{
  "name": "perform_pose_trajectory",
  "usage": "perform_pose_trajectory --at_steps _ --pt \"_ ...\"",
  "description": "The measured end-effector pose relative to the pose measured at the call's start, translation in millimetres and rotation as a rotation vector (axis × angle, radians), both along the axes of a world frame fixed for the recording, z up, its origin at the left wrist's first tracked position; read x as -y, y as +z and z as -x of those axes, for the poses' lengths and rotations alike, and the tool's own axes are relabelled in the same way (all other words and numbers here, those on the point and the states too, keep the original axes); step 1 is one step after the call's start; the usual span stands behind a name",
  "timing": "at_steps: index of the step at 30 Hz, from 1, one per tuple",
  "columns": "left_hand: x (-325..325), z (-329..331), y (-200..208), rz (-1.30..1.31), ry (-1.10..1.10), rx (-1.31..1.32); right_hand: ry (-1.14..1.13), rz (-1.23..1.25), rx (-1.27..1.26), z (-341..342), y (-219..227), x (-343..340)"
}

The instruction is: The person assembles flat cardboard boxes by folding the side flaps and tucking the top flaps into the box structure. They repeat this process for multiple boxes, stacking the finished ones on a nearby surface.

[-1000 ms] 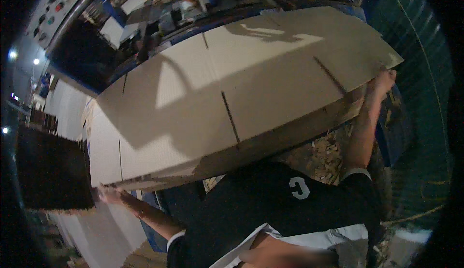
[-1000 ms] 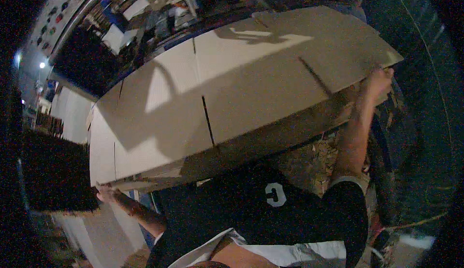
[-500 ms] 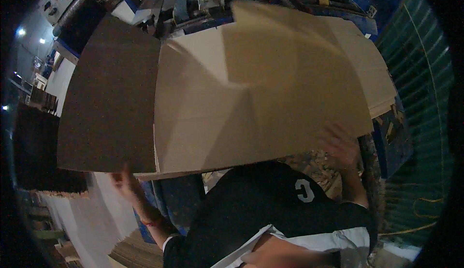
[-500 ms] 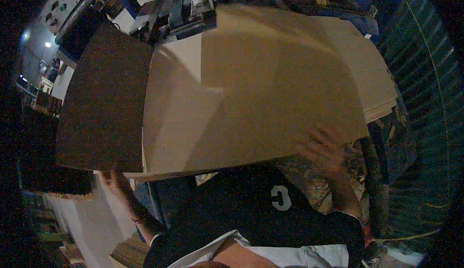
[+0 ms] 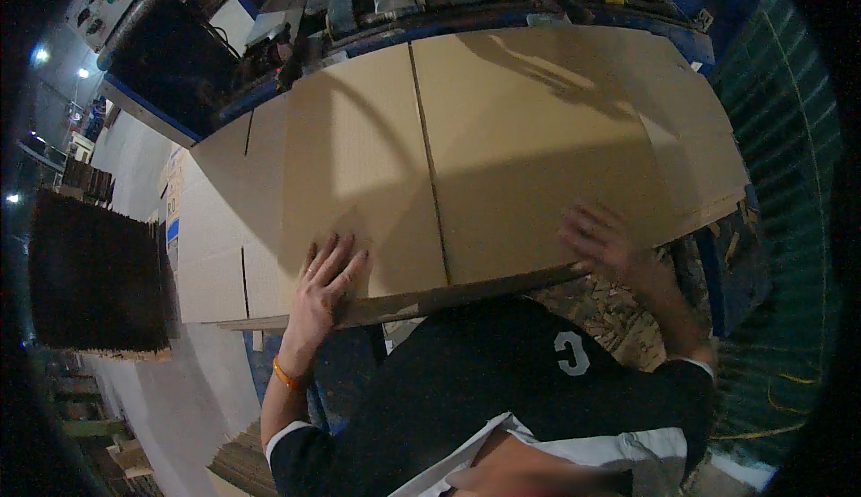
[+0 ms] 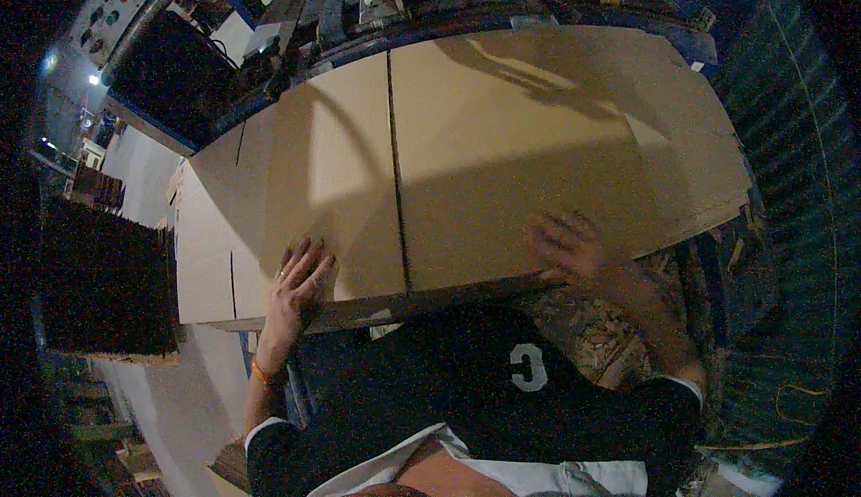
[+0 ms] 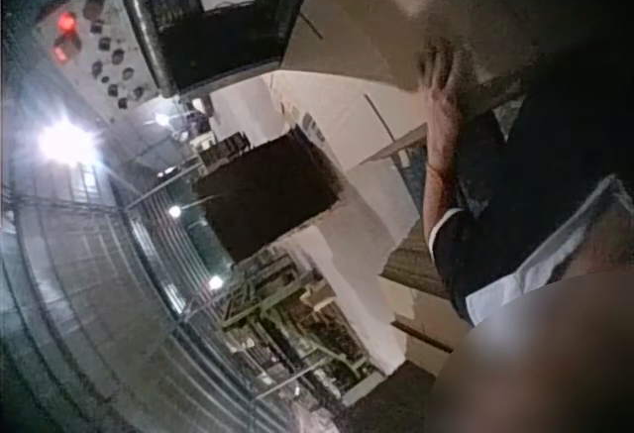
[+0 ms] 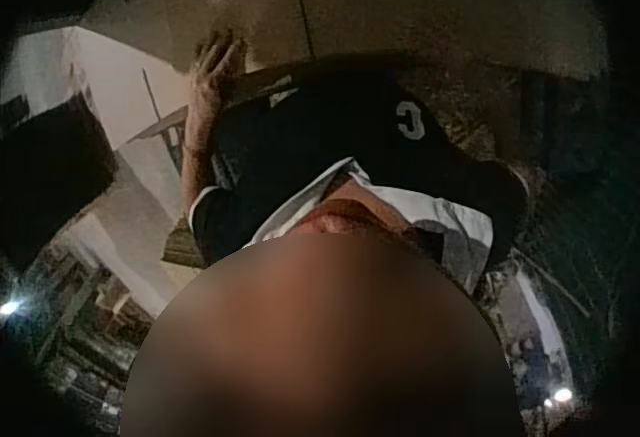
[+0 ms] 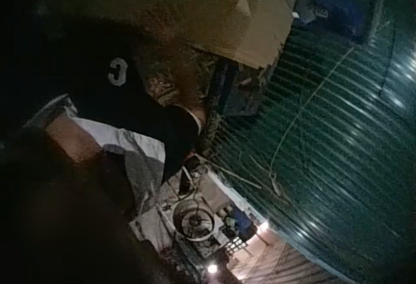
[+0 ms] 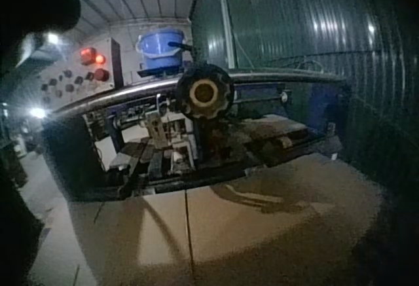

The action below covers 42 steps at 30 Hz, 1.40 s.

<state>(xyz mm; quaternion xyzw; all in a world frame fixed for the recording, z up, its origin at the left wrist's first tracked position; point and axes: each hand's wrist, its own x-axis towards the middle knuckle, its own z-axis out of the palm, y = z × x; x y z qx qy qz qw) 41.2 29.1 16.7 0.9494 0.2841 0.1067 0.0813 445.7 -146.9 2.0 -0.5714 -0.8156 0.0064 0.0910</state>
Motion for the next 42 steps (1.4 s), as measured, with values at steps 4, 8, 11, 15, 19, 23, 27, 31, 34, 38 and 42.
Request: perform_pose_trajectory --at_steps 4,8,11,15,19,23,27,31,34,38,42 --pt "-39.1 -4.1 0.5 -0.05 -0.009 0.078 -0.108 0.064 0.088 -40.8 1.6 -47.6" --pt "-98.3 -27.3 -2.7 -0.094 -0.02 0.235 -0.122 -0.002 0.174 -72.6 2.3 -106.8" --pt "-139.6 -47.7 -13.4 -0.252 -0.068 0.282 -0.218 0.116 0.106 -89.3 1.1 -148.9" --pt "-183.0 -79.8 -26.7 -0.375 -0.042 0.258 -0.241 -0.018 0.142 -106.4 0.2 -189.4" --pt "-206.2 -100.5 -27.7 -0.441 0.079 0.225 -0.393 -0.029 0.198 -102.4 2.0 -206.9" --pt "-206.1 -107.5 -26.2 -0.449 0.316 0.156 -0.635 -0.205 0.348 -80.0 -8.2 -210.4" --pt "-180.9 -106.3 -32.8 -0.348 0.633 0.07 -0.637 -0.114 0.158 -71.6 -27.4 -212.5" --pt "-143.8 -86.4 -33.8 -0.292 0.602 0.349 -0.725 0.155 0.138 -76.7 -16.2 -240.2" --pt "-110.1 -29.7 -29.9 -0.361 0.806 0.473 -0.628 -0.046 0.078 -76.2 -6.0 -226.7" --pt "-62.2 70.5 -39.6 -0.265 1.499 0.629 -0.473 -0.22 -0.267 -111.6 -20.0 -100.3" --pt "-42.6 101.8 -56.9 -0.071 1.556 0.744 -1.189 -0.531 -0.201 -193.1 -81.8 40.1"
